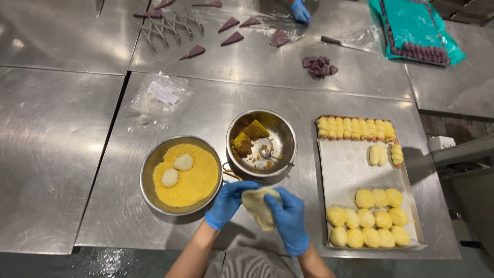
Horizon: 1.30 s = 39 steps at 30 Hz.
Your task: Preparing filled buns by flattening dough, adding filling with a spoon, and sealing the edges.
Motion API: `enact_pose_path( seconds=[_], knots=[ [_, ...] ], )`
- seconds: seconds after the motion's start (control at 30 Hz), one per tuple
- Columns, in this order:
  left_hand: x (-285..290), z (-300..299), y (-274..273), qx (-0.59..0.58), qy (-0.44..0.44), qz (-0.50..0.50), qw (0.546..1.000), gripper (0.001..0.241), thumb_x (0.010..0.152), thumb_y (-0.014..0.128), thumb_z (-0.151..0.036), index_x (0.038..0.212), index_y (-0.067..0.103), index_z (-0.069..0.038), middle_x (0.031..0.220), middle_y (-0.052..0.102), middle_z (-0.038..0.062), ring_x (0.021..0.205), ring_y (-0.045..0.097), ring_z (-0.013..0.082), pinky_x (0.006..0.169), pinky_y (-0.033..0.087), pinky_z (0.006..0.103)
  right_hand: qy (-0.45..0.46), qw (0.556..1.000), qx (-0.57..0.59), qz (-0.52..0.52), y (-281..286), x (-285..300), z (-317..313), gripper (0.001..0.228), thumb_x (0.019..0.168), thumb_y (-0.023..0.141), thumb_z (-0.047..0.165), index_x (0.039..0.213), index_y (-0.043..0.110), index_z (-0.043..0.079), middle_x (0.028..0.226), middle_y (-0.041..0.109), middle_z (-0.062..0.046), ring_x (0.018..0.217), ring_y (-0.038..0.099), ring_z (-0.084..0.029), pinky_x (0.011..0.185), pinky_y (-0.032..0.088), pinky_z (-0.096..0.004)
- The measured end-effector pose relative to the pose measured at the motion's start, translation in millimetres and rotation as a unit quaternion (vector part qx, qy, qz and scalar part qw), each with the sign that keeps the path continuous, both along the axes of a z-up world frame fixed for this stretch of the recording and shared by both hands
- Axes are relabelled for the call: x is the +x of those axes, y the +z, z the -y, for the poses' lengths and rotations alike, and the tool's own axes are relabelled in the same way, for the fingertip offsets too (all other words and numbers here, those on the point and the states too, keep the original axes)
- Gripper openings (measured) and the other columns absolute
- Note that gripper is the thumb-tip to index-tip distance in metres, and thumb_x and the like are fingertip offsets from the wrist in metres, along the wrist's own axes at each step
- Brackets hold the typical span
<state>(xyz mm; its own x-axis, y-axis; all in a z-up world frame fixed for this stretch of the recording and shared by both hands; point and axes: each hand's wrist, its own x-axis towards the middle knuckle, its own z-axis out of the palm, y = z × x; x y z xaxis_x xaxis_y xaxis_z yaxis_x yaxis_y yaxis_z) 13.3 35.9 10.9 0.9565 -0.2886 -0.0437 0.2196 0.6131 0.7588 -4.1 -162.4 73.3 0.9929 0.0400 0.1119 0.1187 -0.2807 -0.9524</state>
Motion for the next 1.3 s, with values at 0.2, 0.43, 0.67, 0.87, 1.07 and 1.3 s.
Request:
enact_pose_path(
  seconds=[0.2,0.43,0.67,0.87,1.07,1.3],
  knots=[
    [-23.8,17.0,-61.6,0.041,-0.074,0.104,0.991,0.070,0.089,0.078,-0.021,0.144,0.046,0.009,0.132,0.061,0.019,0.120,0.062,0.0281,0.106,0.051,0.0387,0.056,0.965,-0.163,0.195,20.8,20.5,-23.7,0.028,0.088,0.082,0.024,0.109,0.076,0.006,0.091,0.076,-0.007,0.076,0.072,-0.008,0.065,0.057,-0.023],
    [-39.6,-23.0,-62.0,-0.143,-0.023,-0.199,0.969,0.057,0.091,0.064,-0.005,0.144,0.048,0.008,0.141,0.061,0.021,0.127,0.063,0.0294,0.109,0.051,0.0407,-0.020,0.985,-0.031,-0.168,-82.9,108.5,24.4,0.032,0.093,0.076,0.027,0.119,0.083,0.010,0.085,0.081,-0.015,0.056,0.058,-0.018,0.052,0.045,-0.030],
    [-48.4,-35.0,-89.6,-0.180,0.153,-0.265,0.935,0.057,0.088,0.059,-0.003,0.143,0.049,0.009,0.140,0.061,0.022,0.129,0.060,0.0338,0.109,0.048,0.0447,0.104,0.760,-0.636,0.084,-199.2,202.0,68.4,0.025,0.089,0.068,0.033,0.093,0.079,0.011,0.099,0.074,-0.009,0.096,0.064,-0.029,0.082,0.052,-0.042],
    [-48.1,-38.2,-124.5,-0.277,0.167,-0.287,0.902,0.055,0.089,0.056,-0.008,0.141,0.049,0.010,0.141,0.060,0.022,0.129,0.059,0.0335,0.111,0.046,0.0435,0.104,0.806,-0.582,0.016,-156.3,209.6,43.0,0.020,0.095,0.062,0.027,0.095,0.077,0.015,0.087,0.072,-0.012,0.080,0.066,-0.033,0.072,0.053,-0.048],
    [-23.1,-16.1,-140.0,-0.200,0.127,-0.260,0.936,0.059,0.088,0.054,-0.011,0.143,0.048,0.010,0.138,0.060,0.024,0.126,0.061,0.0358,0.108,0.048,0.0446,0.131,0.822,-0.510,0.219,-165.4,202.7,10.3,0.032,0.090,0.060,0.013,0.121,0.068,0.011,0.069,0.065,-0.010,0.062,0.064,-0.030,0.055,0.051,-0.046],
    [39.2,10.7,-172.0,-0.223,0.087,-0.257,0.936,0.065,0.083,0.051,-0.008,0.146,0.044,0.009,0.138,0.061,0.025,0.125,0.063,0.0353,0.109,0.050,0.0432,0.190,0.795,-0.530,0.226,-195.8,195.4,5.1,0.049,0.081,0.063,0.011,0.130,0.065,0.011,0.062,0.062,-0.007,0.056,0.063,-0.026,0.052,0.050,-0.044]
  ],
)
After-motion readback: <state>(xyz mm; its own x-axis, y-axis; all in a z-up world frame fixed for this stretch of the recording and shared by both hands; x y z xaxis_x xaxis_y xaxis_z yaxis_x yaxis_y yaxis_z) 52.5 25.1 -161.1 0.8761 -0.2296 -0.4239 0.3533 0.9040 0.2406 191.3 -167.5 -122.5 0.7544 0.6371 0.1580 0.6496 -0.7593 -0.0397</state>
